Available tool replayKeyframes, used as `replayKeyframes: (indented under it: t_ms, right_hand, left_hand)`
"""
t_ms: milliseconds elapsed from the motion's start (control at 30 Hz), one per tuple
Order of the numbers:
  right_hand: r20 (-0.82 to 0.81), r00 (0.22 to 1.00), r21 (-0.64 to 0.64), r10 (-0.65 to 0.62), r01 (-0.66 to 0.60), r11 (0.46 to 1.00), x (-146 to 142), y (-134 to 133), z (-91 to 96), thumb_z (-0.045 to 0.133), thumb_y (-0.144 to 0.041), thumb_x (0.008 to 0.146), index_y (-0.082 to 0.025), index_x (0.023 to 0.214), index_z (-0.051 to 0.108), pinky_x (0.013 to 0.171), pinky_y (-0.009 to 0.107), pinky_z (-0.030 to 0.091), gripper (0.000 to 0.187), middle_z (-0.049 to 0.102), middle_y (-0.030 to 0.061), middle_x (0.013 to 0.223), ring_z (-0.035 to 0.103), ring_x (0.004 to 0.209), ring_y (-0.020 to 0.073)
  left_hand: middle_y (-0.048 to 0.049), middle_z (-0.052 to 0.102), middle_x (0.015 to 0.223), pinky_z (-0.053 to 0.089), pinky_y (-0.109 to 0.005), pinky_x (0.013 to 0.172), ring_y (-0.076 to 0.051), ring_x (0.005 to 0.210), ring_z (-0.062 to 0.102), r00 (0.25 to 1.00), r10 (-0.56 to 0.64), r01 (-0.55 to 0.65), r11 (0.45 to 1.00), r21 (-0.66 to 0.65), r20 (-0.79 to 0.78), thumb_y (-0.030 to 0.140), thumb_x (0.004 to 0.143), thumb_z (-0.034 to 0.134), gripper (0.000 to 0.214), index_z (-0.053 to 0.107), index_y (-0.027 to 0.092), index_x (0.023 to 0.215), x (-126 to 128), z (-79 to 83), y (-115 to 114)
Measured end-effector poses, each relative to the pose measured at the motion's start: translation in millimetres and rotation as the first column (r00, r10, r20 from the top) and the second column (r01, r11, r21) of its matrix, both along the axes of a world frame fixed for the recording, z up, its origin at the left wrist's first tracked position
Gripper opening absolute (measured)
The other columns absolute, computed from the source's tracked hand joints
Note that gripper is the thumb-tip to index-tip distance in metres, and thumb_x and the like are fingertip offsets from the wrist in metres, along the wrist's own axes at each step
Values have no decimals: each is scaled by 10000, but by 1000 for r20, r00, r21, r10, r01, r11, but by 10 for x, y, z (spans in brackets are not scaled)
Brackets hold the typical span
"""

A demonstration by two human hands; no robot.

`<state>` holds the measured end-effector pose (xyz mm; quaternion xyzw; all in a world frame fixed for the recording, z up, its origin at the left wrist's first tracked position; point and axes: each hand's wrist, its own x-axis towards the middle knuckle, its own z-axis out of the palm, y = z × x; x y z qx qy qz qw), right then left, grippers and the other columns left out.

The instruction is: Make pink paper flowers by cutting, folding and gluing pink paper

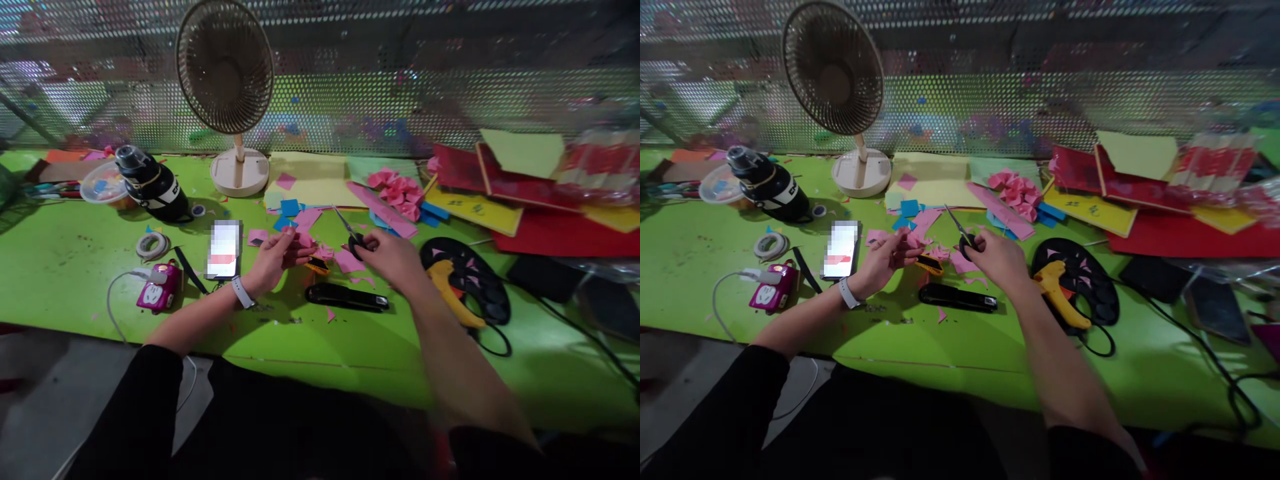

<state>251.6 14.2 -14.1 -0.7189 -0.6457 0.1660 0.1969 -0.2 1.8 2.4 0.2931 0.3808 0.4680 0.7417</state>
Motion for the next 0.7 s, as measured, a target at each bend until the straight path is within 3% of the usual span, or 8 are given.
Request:
replayKeyframes:
  t_ms: [67,233,400,533,700]
  right_hand:
    - [133,991,-52,-3,10,999,44,51,-60,668,-522,779,-232,792,637,578,314,359,291,731,58,801,647,730,243]
    - [289,957,-144,-1,45,989,86,102,-102,620,-535,822,-213,905,670,568,323,338,336,748,93,915,666,811,277]
    - [372,927,-192,39,35,981,146,151,-120,623,-516,831,-200,875,694,553,320,321,327,743,120,963,668,863,292]
    - [346,935,-269,72,25,963,247,170,-107,638,-447,830,-205,905,714,554,312,336,264,748,101,898,673,838,281]
    - [379,915,-269,135,-30,963,307,114,-50,645,-352,824,-199,1049,721,599,332,385,283,756,121,967,687,873,305]
  left_hand:
    - [-95,764,848,585,-225,685,-155,782,752,999,-18,18,1000,1,35,321,919,654,224,675,107,855,0,-18,7]
    - [-84,775,946,593,-286,859,-158,890,747,996,-49,47,998,34,78,231,878,698,136,714,124,960,-5,-53,7]
    - [-74,766,991,600,-288,826,-152,881,744,996,-88,90,985,150,-19,262,834,758,254,695,144,1050,7,-117,-22]
    - [-82,758,1016,599,-292,773,-167,890,741,980,-114,160,935,315,-161,354,824,762,341,682,151,1086,50,-194,-70]
    - [-115,741,1148,569,-344,919,-202,1060,713,960,-146,242,861,447,-239,329,821,764,394,670,160,1163,107,-239,-137]
